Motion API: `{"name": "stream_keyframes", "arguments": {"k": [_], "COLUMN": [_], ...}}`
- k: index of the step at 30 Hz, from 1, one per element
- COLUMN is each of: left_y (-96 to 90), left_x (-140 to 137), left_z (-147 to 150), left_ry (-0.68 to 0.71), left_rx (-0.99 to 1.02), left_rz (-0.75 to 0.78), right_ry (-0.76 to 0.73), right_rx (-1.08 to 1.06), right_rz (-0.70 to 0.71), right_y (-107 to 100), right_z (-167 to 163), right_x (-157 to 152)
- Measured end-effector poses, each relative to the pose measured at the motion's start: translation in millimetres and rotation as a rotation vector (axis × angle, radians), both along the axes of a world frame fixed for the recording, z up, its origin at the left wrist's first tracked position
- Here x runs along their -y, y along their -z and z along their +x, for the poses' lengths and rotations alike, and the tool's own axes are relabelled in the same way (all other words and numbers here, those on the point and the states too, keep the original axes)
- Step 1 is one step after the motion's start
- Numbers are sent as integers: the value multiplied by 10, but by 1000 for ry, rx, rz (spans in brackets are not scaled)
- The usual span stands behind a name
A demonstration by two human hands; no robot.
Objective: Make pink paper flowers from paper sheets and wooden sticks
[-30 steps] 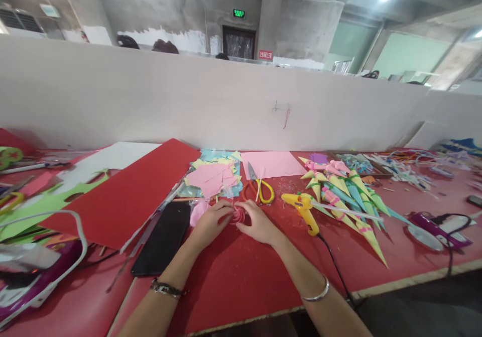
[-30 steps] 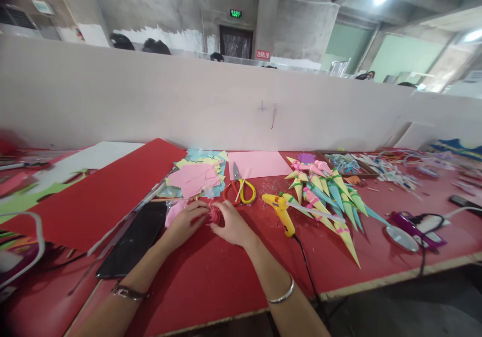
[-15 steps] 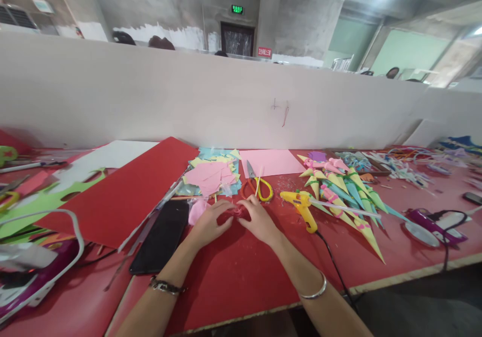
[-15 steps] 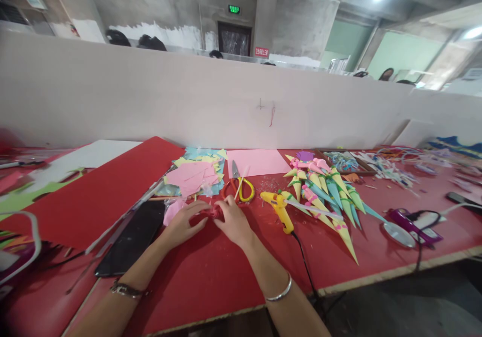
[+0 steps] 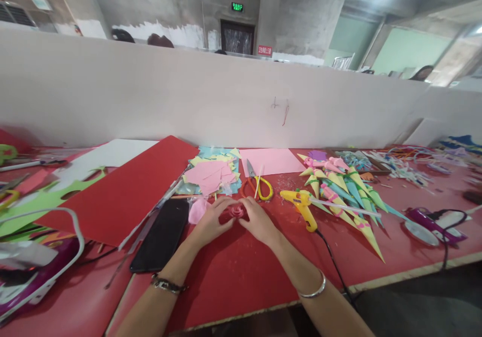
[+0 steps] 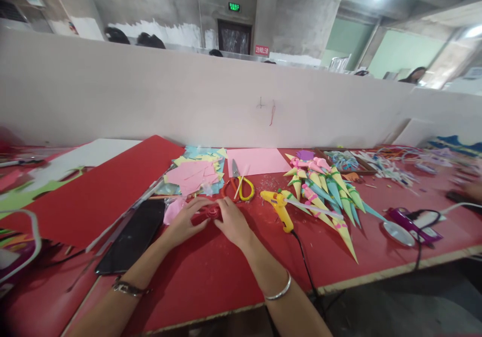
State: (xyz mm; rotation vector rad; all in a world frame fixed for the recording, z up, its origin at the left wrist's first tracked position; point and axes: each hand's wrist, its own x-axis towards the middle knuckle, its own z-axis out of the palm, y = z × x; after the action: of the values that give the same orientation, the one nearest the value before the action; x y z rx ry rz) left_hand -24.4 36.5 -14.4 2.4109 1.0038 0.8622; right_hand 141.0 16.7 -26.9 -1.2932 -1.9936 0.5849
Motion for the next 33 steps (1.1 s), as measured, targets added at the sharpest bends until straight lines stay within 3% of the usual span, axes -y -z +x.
{"name": "stream_keyframes", "arguments": {"k": [8,33], "left_y": [38,51], "left_x": [-26,-47], "left_z": [28,41], "left_ry": [20,-38], "left_rx": [65,184], "left_rz": [-73,-50], "right_ry": [-62,-73], "right_rx": [-92,-158], "right_rz": [-6,75], "right_y": [-19,-6], "right_z": [-18,-61], "right_x": [-1,-8]}}
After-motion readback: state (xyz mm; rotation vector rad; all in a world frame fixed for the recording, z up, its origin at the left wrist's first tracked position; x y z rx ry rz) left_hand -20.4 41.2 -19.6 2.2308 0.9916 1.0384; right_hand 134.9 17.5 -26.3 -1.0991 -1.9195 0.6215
